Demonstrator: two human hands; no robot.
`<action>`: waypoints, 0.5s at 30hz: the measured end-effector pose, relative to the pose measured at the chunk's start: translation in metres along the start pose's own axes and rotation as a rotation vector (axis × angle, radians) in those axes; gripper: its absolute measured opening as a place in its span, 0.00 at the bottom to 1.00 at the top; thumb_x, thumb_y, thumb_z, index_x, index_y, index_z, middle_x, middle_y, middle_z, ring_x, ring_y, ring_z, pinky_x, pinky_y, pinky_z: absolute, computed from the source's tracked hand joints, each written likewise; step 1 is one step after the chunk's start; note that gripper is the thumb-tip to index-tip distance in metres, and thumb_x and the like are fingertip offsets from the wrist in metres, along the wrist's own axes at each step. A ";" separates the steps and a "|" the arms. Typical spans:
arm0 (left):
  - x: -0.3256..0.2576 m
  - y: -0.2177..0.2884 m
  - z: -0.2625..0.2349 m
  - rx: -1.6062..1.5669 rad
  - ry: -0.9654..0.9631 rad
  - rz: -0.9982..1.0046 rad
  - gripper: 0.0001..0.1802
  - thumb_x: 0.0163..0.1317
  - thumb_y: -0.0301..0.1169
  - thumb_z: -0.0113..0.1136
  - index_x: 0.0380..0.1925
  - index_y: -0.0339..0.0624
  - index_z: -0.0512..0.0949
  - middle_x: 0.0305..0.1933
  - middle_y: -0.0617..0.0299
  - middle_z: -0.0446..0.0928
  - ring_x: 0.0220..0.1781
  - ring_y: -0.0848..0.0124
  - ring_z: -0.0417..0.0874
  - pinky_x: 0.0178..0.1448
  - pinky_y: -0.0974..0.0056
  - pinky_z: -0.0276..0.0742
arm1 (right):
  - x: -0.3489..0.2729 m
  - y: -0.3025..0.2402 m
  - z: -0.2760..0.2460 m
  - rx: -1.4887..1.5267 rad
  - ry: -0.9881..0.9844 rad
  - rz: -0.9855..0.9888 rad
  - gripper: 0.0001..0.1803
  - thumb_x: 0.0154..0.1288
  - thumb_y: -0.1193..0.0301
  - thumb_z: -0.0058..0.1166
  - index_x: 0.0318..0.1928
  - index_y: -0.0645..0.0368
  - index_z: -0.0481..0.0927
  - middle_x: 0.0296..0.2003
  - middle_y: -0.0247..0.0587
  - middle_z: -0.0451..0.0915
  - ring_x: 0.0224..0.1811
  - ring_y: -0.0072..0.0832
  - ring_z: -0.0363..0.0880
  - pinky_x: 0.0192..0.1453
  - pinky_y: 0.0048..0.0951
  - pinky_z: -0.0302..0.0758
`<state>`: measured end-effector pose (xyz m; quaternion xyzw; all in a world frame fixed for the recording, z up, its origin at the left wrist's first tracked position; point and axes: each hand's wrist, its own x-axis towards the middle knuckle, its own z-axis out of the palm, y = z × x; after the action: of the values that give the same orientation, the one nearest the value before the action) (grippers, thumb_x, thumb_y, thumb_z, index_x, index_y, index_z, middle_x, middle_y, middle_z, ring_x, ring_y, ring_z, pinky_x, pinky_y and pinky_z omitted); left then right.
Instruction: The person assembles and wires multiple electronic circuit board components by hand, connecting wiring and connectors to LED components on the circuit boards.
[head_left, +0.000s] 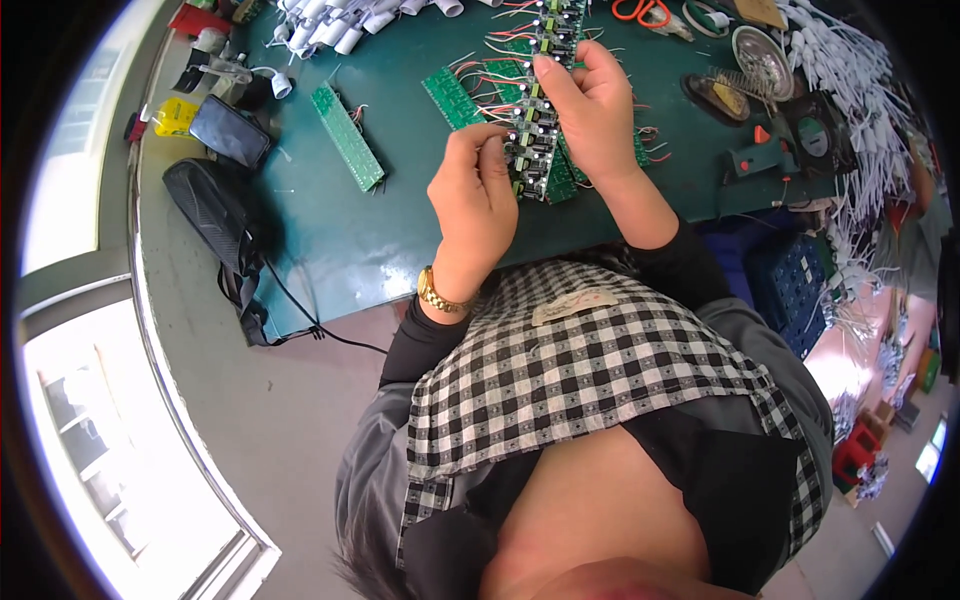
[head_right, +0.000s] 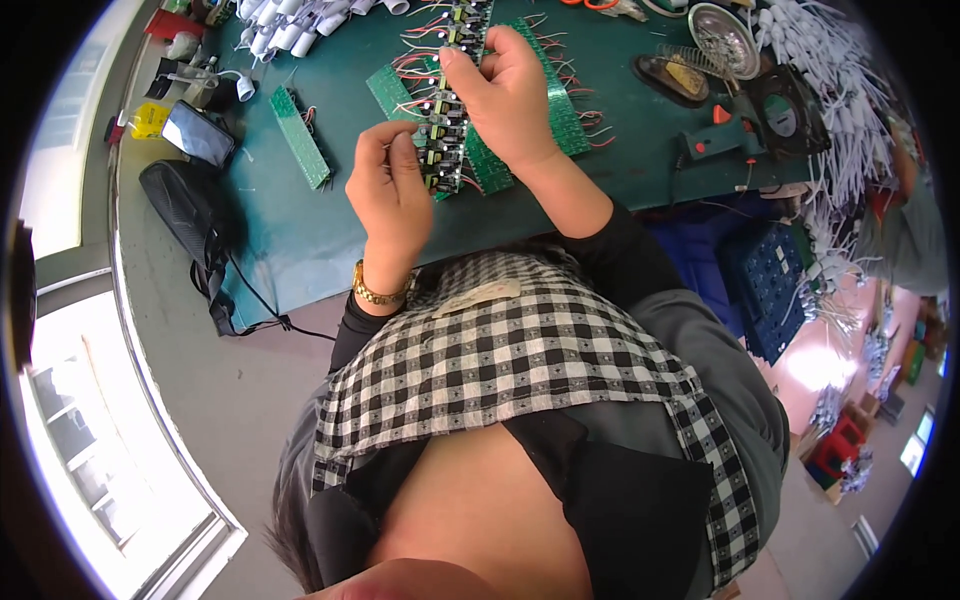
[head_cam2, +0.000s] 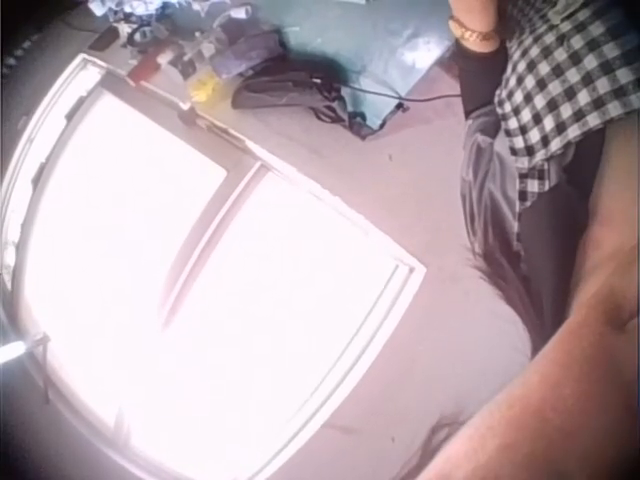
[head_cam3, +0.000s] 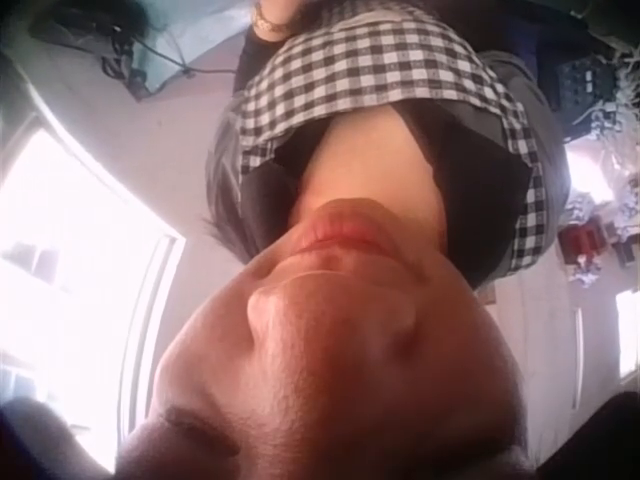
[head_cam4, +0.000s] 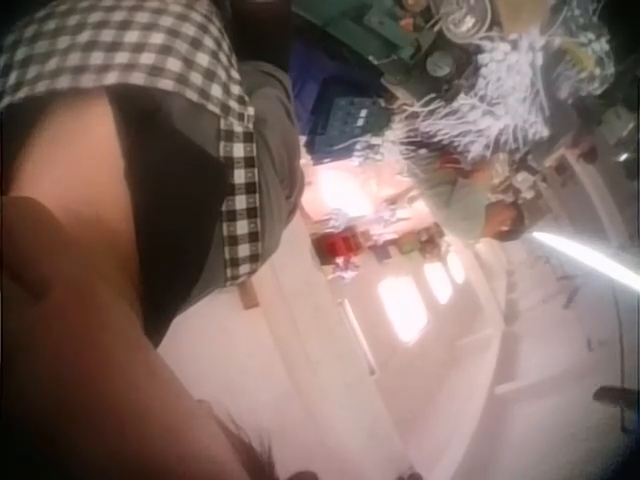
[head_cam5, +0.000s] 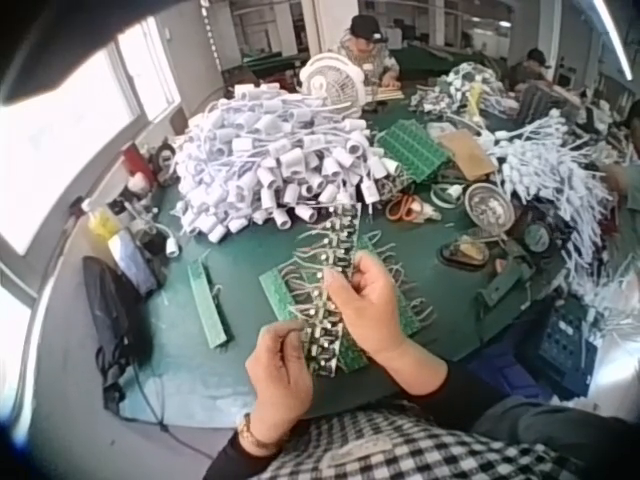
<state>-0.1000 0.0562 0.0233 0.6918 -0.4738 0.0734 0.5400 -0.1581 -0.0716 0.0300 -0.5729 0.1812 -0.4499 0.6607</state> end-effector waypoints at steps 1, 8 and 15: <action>-0.001 -0.001 -0.002 -0.199 0.006 -0.183 0.05 0.67 0.28 0.49 0.38 0.39 0.73 0.21 0.66 0.70 0.19 0.82 0.68 0.21 0.74 0.64 | 0.000 0.002 -0.002 0.077 -0.015 0.012 0.10 0.62 0.70 0.57 0.36 0.62 0.72 0.21 0.29 0.77 0.18 0.07 0.65 0.18 0.15 0.56; 0.006 -0.001 -0.017 -1.144 -0.059 -0.715 0.08 0.68 0.34 0.50 0.37 0.40 0.71 0.26 0.68 0.70 0.16 0.85 0.62 0.17 0.78 0.61 | -0.006 0.005 0.008 0.519 0.004 0.184 0.10 0.63 0.71 0.55 0.40 0.62 0.71 0.28 0.33 0.79 0.26 0.14 0.75 0.23 0.16 0.68; 0.006 -0.011 -0.013 -1.033 -0.034 -0.721 0.08 0.67 0.34 0.51 0.34 0.41 0.71 0.22 0.68 0.68 0.15 0.83 0.61 0.19 0.77 0.60 | -0.006 0.015 -0.002 0.448 0.025 0.055 0.09 0.65 0.72 0.52 0.42 0.63 0.70 0.35 0.37 0.79 0.33 0.18 0.77 0.37 0.20 0.75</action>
<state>-0.0834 0.0630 0.0250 0.4589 -0.1934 -0.3627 0.7877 -0.1570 -0.0694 0.0139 -0.4013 0.1004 -0.4679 0.7810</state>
